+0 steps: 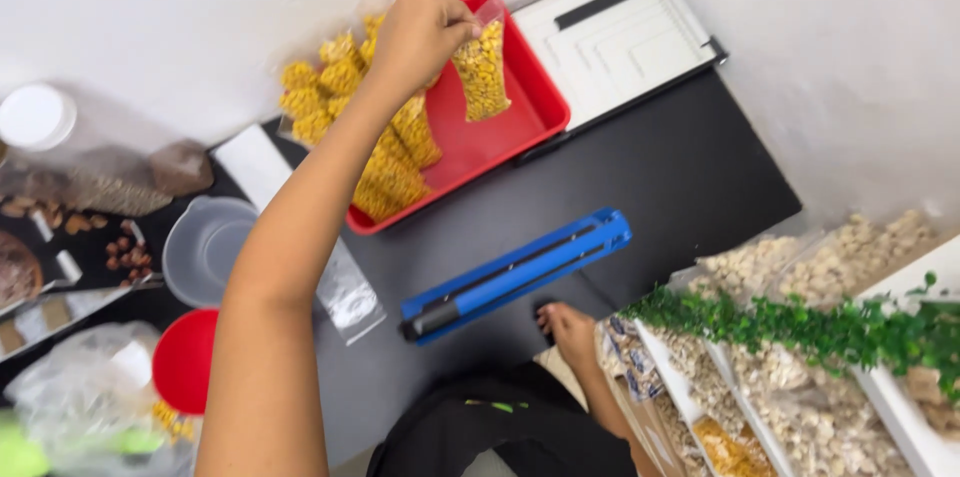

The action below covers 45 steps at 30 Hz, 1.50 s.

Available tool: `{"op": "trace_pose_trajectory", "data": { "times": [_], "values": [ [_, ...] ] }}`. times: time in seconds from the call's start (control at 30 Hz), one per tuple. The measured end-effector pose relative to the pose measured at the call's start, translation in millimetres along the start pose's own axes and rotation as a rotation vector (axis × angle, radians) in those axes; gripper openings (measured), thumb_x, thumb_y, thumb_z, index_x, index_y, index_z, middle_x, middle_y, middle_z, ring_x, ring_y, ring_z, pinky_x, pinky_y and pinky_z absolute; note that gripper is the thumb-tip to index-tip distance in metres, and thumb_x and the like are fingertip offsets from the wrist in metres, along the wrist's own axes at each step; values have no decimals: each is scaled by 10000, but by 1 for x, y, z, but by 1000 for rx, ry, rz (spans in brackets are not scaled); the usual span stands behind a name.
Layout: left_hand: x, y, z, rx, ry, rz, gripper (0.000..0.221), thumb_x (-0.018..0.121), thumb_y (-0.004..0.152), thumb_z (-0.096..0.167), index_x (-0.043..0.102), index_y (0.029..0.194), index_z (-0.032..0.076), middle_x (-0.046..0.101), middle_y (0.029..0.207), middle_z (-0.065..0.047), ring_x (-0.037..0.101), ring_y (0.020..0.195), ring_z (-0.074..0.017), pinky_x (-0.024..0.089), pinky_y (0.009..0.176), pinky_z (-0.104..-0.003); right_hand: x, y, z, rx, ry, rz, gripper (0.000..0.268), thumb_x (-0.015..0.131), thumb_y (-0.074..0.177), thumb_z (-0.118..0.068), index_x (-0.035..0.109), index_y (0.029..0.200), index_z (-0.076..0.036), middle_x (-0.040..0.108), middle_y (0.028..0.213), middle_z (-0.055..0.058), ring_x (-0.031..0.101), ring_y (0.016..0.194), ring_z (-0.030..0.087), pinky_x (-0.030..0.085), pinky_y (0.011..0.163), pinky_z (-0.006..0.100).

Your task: The person repeatedly picks up clear plastic bags filled with yellow corn kernels from a red tray. They place each bag into a blue handheld heat sealer, press the handle to seal the top, and then return the sealed bag to the tray. The process is repeated for multiple bags.

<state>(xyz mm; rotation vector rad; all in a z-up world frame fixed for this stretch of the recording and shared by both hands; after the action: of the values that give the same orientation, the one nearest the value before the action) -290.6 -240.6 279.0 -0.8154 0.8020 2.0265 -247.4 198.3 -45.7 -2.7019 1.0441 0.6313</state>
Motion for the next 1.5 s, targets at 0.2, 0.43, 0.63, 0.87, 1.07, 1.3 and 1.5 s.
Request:
{"op": "trace_pose_trajectory", "data": {
  "times": [0.2,0.43,0.63,0.87,1.07,1.3,1.5],
  "values": [
    [83,82,-100,-50,-27,40,241,753,945,197,760,715,125,694,608,-7,654,623,-141,430,568,-363,17,6,-1,-264,-549,175,252,587,992,-313,656,784,-189,668,702,36,653,608,256,450,526,408],
    [168,143,-201,-62,-13,-8,112,721,845,143,831,862,147,801,877,-11,751,874,-219,541,714,-395,13,7,-29,-346,-551,214,286,570,991,-263,639,732,-164,626,658,-29,605,551,155,438,480,327],
    [126,134,-189,-120,27,175,197,628,857,56,747,726,142,787,834,-18,729,780,-233,527,618,-427,11,8,-39,-380,-514,213,351,550,1003,-236,538,665,-144,506,575,-11,513,483,161,364,438,337],
    [58,87,-169,-203,403,90,198,716,905,210,681,1012,47,715,931,-121,683,823,-342,552,565,-470,9,6,-40,-395,-499,225,353,545,1009,-224,551,666,-139,517,576,-18,494,467,151,358,429,322],
    [75,61,-224,-504,680,-161,561,772,879,528,614,1188,87,693,1079,-124,648,1009,-342,515,787,-472,11,4,-36,-392,-527,245,345,533,1009,-236,568,675,-157,533,586,-21,517,480,164,373,438,327],
    [98,68,-226,-290,838,-15,125,746,757,43,773,774,163,633,1035,-53,507,1031,-319,383,834,-504,9,2,-32,-384,-523,263,370,547,1003,-238,521,644,-150,491,561,-3,485,455,180,353,428,343],
    [78,60,-186,-61,623,31,241,629,793,-16,700,718,202,700,719,-32,660,698,-300,427,786,-442,5,3,-51,-419,-494,273,400,522,1023,-238,485,635,-147,461,563,12,481,464,200,337,446,354]
  ]
}}
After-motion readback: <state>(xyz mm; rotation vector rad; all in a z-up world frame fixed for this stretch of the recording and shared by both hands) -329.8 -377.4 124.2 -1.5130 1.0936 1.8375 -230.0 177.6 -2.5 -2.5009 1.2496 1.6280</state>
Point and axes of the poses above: each hand's wrist, its own y-axis towards the middle knuckle, its own x-axis out of the palm, z = x × y, the point moved 10 cm from there along y, towards the middle knuckle
